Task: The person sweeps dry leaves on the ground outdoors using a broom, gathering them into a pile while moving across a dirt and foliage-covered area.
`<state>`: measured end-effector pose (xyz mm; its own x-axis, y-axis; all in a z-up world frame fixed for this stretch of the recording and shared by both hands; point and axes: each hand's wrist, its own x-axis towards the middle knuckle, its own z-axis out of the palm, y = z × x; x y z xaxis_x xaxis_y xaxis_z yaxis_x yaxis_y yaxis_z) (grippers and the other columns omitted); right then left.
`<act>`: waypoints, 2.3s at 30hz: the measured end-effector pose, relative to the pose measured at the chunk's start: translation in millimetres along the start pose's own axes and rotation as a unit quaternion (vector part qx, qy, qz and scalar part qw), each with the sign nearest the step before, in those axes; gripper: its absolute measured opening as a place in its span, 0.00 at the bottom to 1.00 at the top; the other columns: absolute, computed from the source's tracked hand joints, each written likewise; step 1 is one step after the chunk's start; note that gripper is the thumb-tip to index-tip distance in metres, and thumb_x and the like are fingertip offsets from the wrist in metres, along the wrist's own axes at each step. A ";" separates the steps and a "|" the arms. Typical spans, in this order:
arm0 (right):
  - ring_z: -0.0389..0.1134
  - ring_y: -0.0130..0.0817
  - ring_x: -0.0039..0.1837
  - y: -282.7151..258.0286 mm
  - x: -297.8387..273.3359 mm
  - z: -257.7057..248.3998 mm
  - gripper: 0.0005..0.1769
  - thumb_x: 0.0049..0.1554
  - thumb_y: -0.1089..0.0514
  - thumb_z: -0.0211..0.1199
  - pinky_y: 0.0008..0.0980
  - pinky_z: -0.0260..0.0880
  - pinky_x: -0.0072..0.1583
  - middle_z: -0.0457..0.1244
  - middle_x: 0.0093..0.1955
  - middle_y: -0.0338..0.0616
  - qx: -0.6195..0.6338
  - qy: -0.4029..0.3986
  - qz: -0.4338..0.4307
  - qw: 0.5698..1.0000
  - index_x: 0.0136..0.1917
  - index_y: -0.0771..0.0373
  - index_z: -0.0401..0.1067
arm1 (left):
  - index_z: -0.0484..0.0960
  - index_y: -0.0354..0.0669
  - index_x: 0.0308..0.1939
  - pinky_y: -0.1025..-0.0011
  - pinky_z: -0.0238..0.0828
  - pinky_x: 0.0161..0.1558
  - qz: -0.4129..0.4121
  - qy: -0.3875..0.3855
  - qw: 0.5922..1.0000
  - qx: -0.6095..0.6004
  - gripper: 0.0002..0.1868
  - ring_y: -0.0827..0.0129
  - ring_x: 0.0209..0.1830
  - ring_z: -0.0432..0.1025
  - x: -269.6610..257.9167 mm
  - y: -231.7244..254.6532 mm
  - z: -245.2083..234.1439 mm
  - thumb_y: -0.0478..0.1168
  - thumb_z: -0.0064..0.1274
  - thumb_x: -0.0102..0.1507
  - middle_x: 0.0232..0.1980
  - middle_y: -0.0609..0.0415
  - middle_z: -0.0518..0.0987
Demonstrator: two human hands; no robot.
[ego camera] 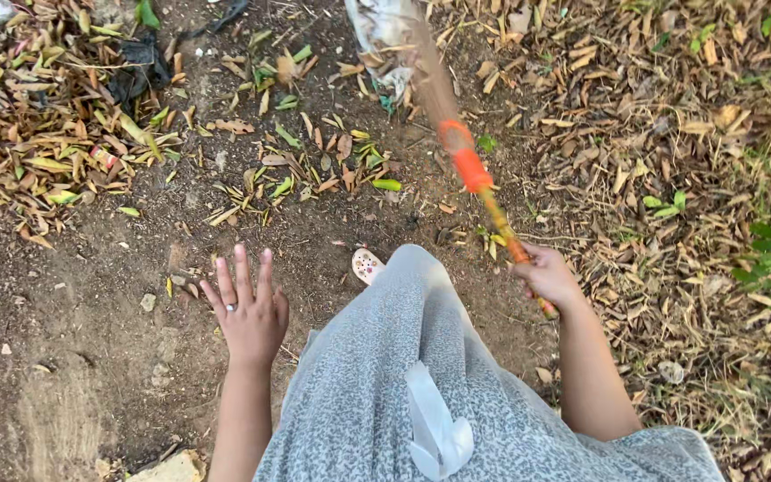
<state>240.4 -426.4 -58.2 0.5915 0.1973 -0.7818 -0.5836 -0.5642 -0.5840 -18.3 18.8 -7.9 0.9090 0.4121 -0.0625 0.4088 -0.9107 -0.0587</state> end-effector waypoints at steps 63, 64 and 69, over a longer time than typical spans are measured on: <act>0.55 0.21 0.26 118.3 -187.7 64.7 0.07 0.57 0.66 0.58 0.21 0.53 0.26 0.56 0.28 0.33 0.110 -0.149 0.001 0.983 0.50 0.62 0.65 | 0.65 0.57 0.79 0.37 0.26 0.79 -0.119 0.028 0.989 -0.086 0.33 0.45 0.86 0.39 -381.1 38.8 36.1 0.49 0.48 0.68 0.85 0.45 0.51; 0.55 0.20 0.26 118.9 -193.3 62.8 0.08 0.56 0.66 0.56 0.21 0.53 0.25 0.55 0.28 0.32 0.127 -0.172 -0.002 0.977 0.50 0.61 0.64 | 0.65 0.56 0.79 0.37 0.27 0.79 -0.120 0.029 0.987 -0.101 0.33 0.44 0.85 0.39 -378.1 33.7 37.0 0.49 0.48 0.68 0.85 0.45 0.51; 0.52 0.23 0.23 151.3 -190.4 31.7 0.07 0.57 0.63 0.58 0.26 0.50 0.25 0.53 0.26 0.32 -0.023 -0.012 0.130 0.991 0.50 0.60 0.67 | 0.66 0.57 0.79 0.39 0.29 0.80 -0.125 0.033 0.987 -0.096 0.34 0.45 0.85 0.40 -357.4 5.2 36.8 0.46 0.49 0.66 0.84 0.45 0.53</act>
<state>21.9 -523.9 -4.6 0.4101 0.0588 -0.9101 -0.6890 -0.6339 -0.3514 -344.1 -132.2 -22.5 0.7783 0.6279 -0.0052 0.6235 -0.7717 0.1256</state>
